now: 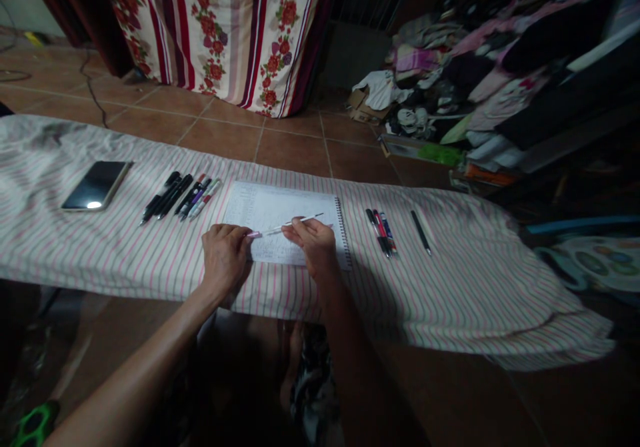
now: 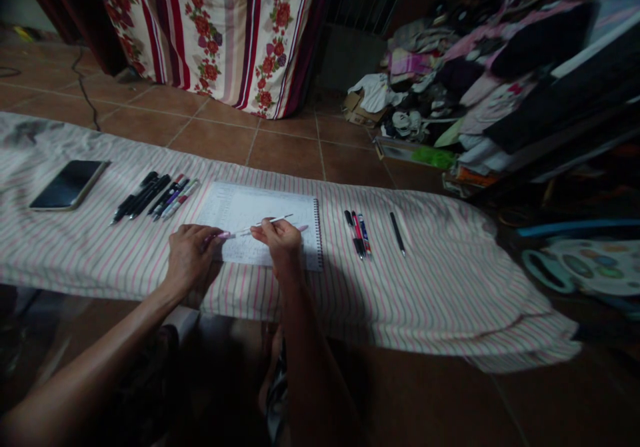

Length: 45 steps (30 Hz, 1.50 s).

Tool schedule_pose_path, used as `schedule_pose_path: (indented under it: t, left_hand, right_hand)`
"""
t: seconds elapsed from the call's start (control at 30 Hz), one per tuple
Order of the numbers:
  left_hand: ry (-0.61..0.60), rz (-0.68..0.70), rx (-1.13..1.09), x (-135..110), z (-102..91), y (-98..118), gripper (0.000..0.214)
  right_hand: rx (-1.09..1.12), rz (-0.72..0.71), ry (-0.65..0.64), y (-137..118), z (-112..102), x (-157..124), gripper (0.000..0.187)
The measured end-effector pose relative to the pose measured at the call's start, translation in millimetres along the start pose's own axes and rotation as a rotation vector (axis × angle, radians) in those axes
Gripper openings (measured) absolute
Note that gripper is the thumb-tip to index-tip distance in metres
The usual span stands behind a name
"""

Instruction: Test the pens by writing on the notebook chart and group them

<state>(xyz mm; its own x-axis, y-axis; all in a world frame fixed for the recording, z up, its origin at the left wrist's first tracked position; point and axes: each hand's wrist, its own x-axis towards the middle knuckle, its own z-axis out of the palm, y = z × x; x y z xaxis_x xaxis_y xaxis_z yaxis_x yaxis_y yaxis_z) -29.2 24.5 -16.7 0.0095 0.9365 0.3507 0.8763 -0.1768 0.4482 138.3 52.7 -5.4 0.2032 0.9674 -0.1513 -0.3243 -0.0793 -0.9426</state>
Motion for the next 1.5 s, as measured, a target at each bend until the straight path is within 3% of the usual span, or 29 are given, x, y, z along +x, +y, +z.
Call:
schedule_pose_path:
  t: [0.4, 1.5]
  left_hand:
    - [-0.003, 0.005, -0.016, -2.4, 2.5, 3.4, 0.023]
    - [-0.039, 0.021, -0.055, -5.2, -1.9, 16.6, 0.025]
  right_hand:
    - [-0.029, 0.012, 0.024, 0.6, 0.7, 1.6, 0.015]
    - [-0.074, 0.053, -0.057, -3.6, 6.9, -5.3, 0.013]
